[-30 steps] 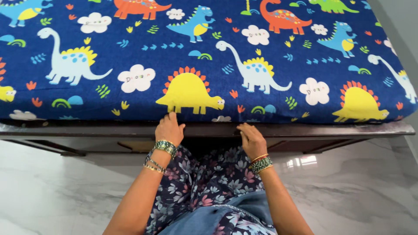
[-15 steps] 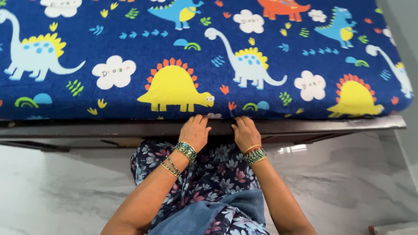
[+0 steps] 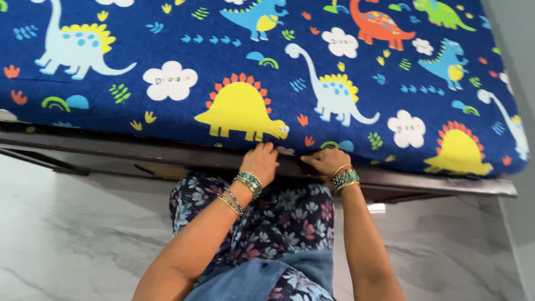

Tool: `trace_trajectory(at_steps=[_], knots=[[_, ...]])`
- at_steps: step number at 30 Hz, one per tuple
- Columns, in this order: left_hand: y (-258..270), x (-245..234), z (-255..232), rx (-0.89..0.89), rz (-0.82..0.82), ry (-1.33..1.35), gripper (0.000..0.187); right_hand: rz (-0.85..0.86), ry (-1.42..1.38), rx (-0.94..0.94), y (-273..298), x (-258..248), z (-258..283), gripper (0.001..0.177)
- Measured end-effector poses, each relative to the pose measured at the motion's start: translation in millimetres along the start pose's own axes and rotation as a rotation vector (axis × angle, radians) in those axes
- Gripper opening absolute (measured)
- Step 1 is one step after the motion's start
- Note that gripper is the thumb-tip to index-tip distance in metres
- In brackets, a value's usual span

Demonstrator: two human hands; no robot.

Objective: The person smooths and adjusts a dinosaur-patterned bedsheet on a bed, then folds a patterned pillowcase over the sheet edge. They continue smoothing the sheet across the surface and tucking the edges under the mattress.

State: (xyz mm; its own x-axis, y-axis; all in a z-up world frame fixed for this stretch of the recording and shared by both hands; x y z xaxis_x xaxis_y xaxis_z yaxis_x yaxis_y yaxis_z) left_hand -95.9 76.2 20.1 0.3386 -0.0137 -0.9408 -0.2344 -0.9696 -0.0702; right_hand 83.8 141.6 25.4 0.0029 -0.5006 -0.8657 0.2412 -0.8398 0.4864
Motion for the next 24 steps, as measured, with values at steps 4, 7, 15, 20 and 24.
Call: trace_trajectory(at_steps=[4, 7, 15, 20, 24], knots=[[7.3, -0.2, 5.7, 0.011, 0.052, 0.023, 0.030, -0.205, -0.726, -0.268, 7.3, 20.4, -45.6, 0.037], [11.5, 3.2, 6.4, 0.025, 0.052, 0.039, 0.036, -0.470, -1.542, -0.229, 26.3, 65.5, -122.2, 0.030], [-2.4, 41.5, -38.3, -0.054, 0.222, -0.099, 0.036, -0.677, -0.822, 0.097, 120.4, 94.1, -206.5, 0.023], [-30.4, 52.0, -130.4, 0.214, 0.279, -0.039, 0.024, -0.922, -0.414, 0.034, 138.0, 38.9, -196.4, 0.025], [-60.6, 58.4, -188.4, 0.440, 0.151, 0.107, 0.037, -0.982, -0.152, -0.004, 117.6, 11.8, -208.7, 0.024]])
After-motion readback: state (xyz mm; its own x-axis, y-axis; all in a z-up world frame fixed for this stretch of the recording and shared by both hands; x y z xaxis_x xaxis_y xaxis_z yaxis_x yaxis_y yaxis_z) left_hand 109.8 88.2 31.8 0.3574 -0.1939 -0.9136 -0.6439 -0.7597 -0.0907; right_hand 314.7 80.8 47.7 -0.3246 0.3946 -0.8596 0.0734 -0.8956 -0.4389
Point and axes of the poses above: each hand's wrist, its own y-axis away from the middle knuckle, its own x-axis out of the palm, z = x × y, the point moved 9 cm from there along -y, towards the middle knuckle, and after that the axes turned 8 degrees about z, right-handed, at the moved point
